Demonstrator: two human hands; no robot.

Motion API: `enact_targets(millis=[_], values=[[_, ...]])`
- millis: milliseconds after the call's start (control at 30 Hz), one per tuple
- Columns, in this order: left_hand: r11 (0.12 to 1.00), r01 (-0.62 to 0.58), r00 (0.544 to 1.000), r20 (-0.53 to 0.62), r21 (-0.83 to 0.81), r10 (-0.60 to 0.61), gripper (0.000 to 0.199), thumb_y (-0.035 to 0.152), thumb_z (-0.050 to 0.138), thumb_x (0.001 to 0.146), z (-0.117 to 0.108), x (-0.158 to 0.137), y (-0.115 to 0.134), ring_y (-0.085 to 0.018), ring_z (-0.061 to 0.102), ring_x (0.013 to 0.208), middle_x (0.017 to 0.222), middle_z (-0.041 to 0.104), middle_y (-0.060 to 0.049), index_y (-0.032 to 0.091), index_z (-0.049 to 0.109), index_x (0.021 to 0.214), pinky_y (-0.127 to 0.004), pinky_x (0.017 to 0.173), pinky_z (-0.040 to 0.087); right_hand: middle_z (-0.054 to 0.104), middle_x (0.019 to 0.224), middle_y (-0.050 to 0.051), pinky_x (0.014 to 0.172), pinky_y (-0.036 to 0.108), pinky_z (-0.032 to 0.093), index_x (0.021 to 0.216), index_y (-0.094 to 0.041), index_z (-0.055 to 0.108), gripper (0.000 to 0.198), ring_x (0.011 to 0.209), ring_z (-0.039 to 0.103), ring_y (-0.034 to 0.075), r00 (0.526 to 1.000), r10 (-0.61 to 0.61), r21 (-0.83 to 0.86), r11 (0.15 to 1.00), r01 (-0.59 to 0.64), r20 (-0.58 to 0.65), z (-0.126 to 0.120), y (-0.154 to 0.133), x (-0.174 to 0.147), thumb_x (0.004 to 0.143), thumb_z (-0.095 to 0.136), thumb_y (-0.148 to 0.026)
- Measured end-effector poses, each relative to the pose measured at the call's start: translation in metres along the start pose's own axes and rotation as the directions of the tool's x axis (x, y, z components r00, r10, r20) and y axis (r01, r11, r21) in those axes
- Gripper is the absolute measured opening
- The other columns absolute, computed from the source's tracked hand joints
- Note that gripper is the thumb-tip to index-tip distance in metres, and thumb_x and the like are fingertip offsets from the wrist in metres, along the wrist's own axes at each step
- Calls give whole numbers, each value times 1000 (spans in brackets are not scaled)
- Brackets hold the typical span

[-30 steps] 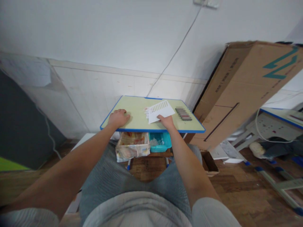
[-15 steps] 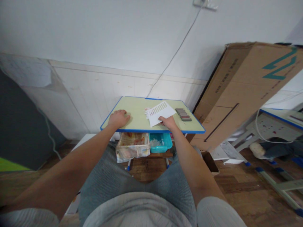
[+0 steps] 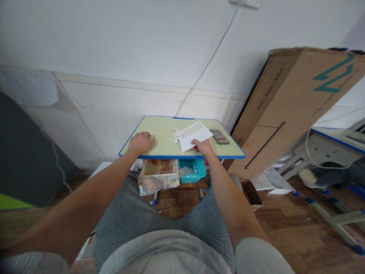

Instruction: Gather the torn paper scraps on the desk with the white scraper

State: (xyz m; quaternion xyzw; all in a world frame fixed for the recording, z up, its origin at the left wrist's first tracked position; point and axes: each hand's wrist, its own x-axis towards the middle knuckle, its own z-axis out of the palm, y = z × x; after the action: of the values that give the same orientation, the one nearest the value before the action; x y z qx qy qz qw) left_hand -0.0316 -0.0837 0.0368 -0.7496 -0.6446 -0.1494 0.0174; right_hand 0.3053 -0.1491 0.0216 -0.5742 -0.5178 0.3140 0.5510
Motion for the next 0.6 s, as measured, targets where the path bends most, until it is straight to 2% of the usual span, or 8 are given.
enact_targets(millis=[333, 600], values=[[1000, -3, 1000, 4, -21, 3, 60, 48, 48, 110, -1, 0, 0, -41, 64, 157, 168, 72, -24, 18, 77, 154, -56, 127, 52, 69, 55, 2, 47, 29, 46, 72, -26, 66, 16, 48, 55, 18, 1000, -2, 25, 1000, 2, 9, 2, 1, 2, 65, 77, -35], [1000, -3, 1000, 4, -4, 3, 60, 48, 48, 111, -1, 0, 0, -40, 65, 156, 168, 73, -24, 17, 77, 153, -54, 126, 52, 66, 53, -1, 45, 28, 45, 74, -26, 66, 16, 46, 54, 17, 1000, 5, 29, 1000, -5, -2, 1, 3, 4, 62, 74, -34]])
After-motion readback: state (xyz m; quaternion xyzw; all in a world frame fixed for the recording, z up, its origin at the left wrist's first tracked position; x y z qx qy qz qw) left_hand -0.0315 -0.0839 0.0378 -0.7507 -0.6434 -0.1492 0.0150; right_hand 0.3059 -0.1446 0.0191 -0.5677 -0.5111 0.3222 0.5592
